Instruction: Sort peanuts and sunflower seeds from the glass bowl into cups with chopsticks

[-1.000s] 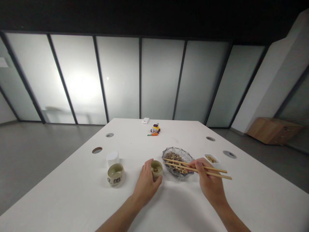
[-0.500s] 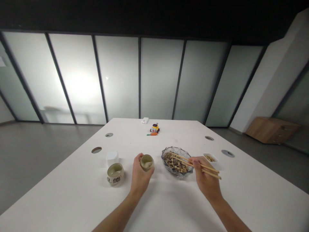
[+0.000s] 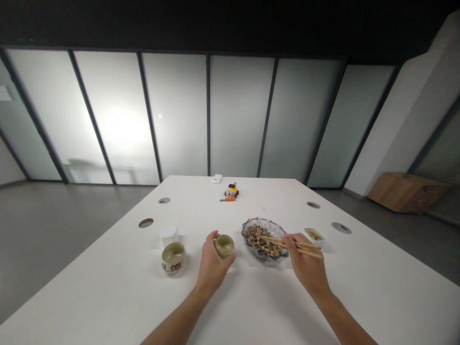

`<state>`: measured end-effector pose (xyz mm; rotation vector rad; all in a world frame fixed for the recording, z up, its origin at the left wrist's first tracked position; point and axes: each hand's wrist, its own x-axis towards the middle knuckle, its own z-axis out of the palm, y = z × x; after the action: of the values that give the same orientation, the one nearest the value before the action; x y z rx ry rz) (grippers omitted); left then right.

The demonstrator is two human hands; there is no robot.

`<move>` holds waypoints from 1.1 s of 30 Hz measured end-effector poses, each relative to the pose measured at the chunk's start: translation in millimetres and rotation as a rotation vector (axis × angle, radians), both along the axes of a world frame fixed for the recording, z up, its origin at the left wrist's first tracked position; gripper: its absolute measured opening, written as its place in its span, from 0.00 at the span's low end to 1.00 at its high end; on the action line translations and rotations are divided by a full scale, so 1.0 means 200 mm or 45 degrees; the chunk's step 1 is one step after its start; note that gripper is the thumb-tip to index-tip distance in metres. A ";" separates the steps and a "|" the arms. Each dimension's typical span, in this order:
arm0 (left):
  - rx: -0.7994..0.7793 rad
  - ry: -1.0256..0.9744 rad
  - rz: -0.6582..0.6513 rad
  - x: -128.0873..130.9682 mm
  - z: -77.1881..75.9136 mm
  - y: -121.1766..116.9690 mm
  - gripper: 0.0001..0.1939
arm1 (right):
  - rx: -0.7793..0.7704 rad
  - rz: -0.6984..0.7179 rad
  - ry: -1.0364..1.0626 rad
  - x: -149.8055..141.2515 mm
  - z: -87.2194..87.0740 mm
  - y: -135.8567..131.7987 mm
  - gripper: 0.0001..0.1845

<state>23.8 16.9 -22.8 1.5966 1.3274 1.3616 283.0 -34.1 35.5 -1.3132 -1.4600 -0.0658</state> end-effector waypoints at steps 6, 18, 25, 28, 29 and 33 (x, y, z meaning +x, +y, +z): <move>0.039 0.135 -0.018 0.00 0.02 -0.02 0.36 | -0.019 0.047 -0.010 -0.01 0.01 -0.01 0.24; 0.095 0.340 -0.094 -0.01 0.03 -0.03 0.31 | 0.023 -0.036 0.012 0.00 0.02 0.00 0.26; 0.110 0.364 -0.084 -0.01 0.03 -0.03 0.31 | -0.012 0.088 -0.036 -0.04 -0.01 0.00 0.24; 0.125 0.337 -0.073 -0.01 0.03 -0.03 0.31 | -0.015 0.099 -0.027 -0.03 0.00 -0.01 0.23; 0.128 0.338 -0.073 -0.01 0.03 -0.03 0.31 | -0.006 0.093 -0.027 -0.03 0.00 -0.01 0.22; 0.125 0.384 -0.083 -0.02 0.03 -0.03 0.31 | 0.029 0.011 -0.010 0.01 0.02 -0.01 0.24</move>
<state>20.5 10.5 -16.6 1.9552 1.3827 1.1963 284.2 -36.5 39.1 -1.2892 -1.4674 -0.0818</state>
